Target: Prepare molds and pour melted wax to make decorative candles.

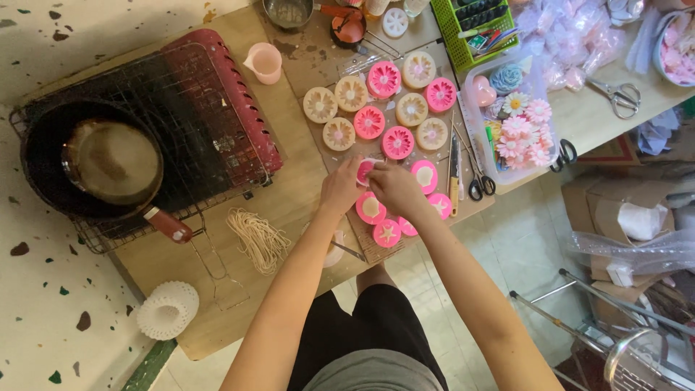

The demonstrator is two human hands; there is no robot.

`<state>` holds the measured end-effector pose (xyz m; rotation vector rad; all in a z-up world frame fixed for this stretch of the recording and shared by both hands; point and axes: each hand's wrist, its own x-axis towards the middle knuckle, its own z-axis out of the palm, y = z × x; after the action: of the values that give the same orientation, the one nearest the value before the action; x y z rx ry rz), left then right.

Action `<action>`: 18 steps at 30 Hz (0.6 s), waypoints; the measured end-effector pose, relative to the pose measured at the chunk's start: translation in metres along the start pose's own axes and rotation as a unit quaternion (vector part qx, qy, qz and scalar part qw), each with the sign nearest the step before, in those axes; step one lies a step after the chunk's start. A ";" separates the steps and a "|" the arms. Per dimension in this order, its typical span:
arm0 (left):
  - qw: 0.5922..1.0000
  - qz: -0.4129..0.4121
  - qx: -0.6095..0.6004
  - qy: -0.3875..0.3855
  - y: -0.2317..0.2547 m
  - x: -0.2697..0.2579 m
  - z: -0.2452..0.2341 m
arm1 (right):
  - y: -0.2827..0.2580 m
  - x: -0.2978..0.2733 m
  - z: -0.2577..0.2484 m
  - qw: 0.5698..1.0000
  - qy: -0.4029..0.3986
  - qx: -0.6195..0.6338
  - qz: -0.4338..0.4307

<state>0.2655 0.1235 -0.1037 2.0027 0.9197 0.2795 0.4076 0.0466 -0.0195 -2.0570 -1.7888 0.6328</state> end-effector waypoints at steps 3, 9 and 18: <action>1.000 0.002 0.013 -0.008 0.000 -0.002 -0.001 | -0.007 -0.002 -0.001 1.000 0.026 0.000 -0.008; 1.000 0.021 0.004 0.001 0.003 -0.003 -0.004 | -0.004 -0.002 0.001 0.999 0.038 -0.017 -0.009; 1.000 0.014 0.023 -0.009 -0.002 -0.001 0.000 | 0.007 -0.004 0.007 0.998 0.053 0.026 0.035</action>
<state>0.2638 0.1235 -0.1053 2.0579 0.8941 0.2583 0.4089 0.0414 -0.0287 -2.0855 -1.6313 0.5713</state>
